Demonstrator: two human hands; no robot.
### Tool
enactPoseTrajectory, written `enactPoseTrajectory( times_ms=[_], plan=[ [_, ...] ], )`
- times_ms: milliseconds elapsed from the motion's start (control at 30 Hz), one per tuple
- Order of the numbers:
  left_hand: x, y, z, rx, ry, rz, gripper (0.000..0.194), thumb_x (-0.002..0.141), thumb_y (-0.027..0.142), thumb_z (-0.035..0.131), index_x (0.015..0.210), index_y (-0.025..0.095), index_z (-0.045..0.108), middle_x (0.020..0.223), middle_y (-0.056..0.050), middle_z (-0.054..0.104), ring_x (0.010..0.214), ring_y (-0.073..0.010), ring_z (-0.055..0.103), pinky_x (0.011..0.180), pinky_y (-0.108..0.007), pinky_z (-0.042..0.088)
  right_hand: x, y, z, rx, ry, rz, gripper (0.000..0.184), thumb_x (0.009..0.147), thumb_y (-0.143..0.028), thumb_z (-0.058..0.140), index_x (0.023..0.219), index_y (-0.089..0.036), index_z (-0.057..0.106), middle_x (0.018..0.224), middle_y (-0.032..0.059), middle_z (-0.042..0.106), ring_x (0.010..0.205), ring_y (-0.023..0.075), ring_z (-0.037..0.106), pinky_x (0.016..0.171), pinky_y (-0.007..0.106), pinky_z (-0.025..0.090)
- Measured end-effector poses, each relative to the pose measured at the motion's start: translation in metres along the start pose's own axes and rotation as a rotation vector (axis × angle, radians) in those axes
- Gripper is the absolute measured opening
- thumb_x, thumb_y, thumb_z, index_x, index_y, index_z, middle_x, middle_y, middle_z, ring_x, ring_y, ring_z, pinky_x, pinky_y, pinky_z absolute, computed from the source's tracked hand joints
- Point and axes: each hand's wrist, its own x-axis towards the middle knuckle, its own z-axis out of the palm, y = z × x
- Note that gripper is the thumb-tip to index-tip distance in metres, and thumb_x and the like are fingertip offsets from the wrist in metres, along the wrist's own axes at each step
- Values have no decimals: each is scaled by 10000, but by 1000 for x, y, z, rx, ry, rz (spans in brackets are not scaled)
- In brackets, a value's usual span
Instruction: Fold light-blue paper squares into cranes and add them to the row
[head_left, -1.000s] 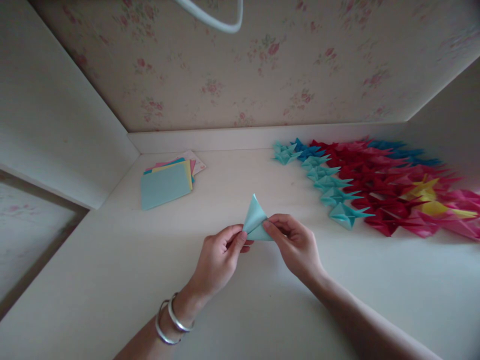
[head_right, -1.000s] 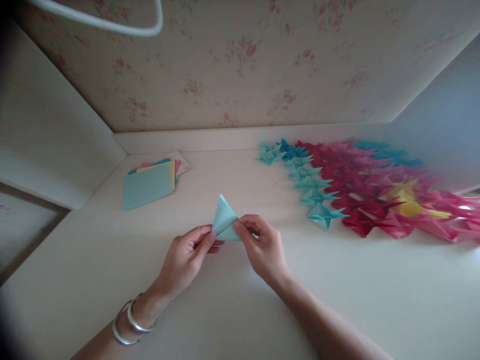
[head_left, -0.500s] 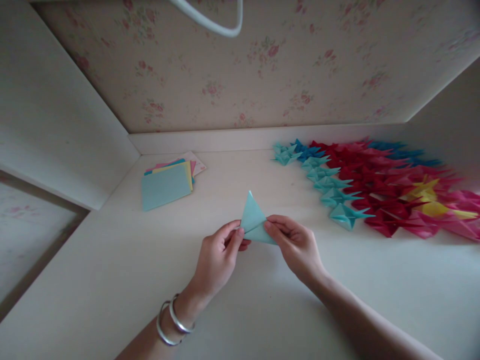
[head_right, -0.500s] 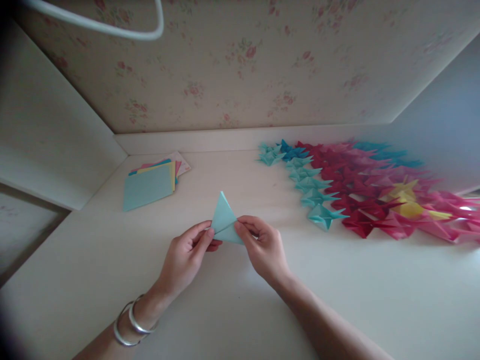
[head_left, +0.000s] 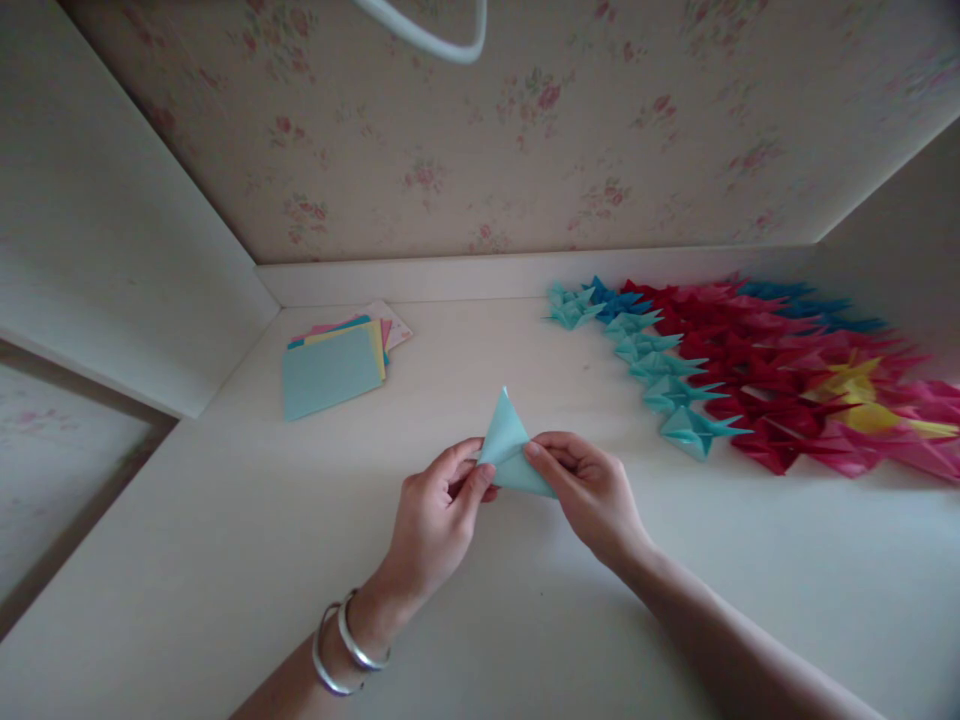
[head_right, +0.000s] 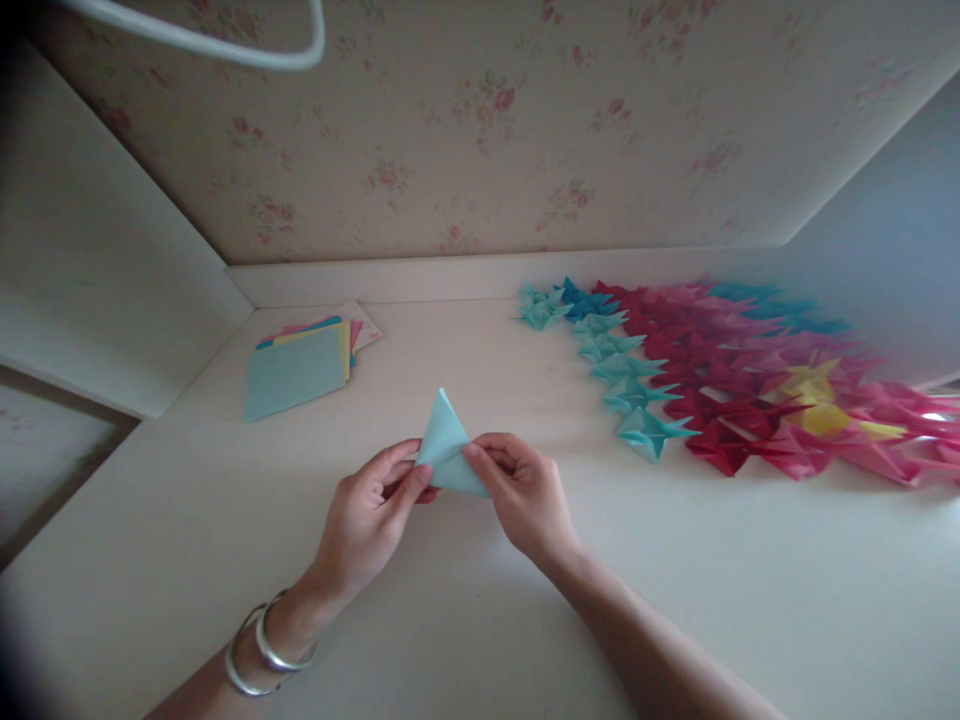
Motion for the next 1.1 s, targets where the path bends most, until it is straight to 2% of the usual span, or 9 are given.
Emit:
enactPoseTrajectory(
  times_ms=[200,300,467,600,733,900,1000,1100],
  plan=[
    [2,-2,0,-89,35,-37,330,892,382,645,1164,195,648,937,-61,785,773,-220,752,731,-302,610,-1,-2,0,88,-99,39,313,805,-468,702,935,-185,736,852,68,763,765,208,697,666,296,541],
    [3,-2,0,-117,27,-48,318,887,382,651,1143,194,657,956,-61,785,795,-222,752,744,-303,608,-2,-4,-1,81,-126,45,286,819,-448,693,915,-183,746,843,57,757,753,196,684,662,284,524],
    [4,-1,-1,-120,9,-69,222,892,382,647,987,181,649,920,-71,782,775,-206,748,738,-287,601,-2,-4,-2,-41,-107,22,287,852,-440,646,851,-165,729,771,45,713,690,176,619,601,264,456],
    [2,0,0,-9,5,3,199,905,364,627,1007,197,668,914,-63,772,799,-210,741,743,-280,588,-1,-2,-2,-97,-112,-13,312,877,-453,608,848,-163,718,737,36,676,664,169,583,572,257,422],
    [-1,0,1,27,74,56,211,889,358,648,1039,213,679,890,-54,776,783,-216,744,730,-279,590,-1,-1,-2,-119,-112,-14,346,893,-481,581,820,-168,708,691,24,643,613,155,545,527,249,383],
    [-2,-2,0,67,131,118,286,883,335,662,1149,230,669,899,-50,782,724,-200,748,699,-273,601,-1,-1,-2,-114,-127,-13,348,900,-488,572,837,-174,708,713,32,656,629,162,551,541,251,390],
    [-1,-2,-1,110,105,191,197,893,306,647,1052,241,745,899,-52,783,710,-190,741,690,-270,594,-1,-1,-1,-114,-123,-4,357,898,-493,571,830,-172,712,721,37,660,640,166,551,551,256,388],
    [0,0,-2,108,68,148,170,893,308,648,985,242,776,890,-51,788,712,-195,743,681,-271,593,-1,-2,-2,-121,-119,18,373,892,-503,571,820,-168,718,687,29,636,608,159,521,524,254,356]
  ],
)
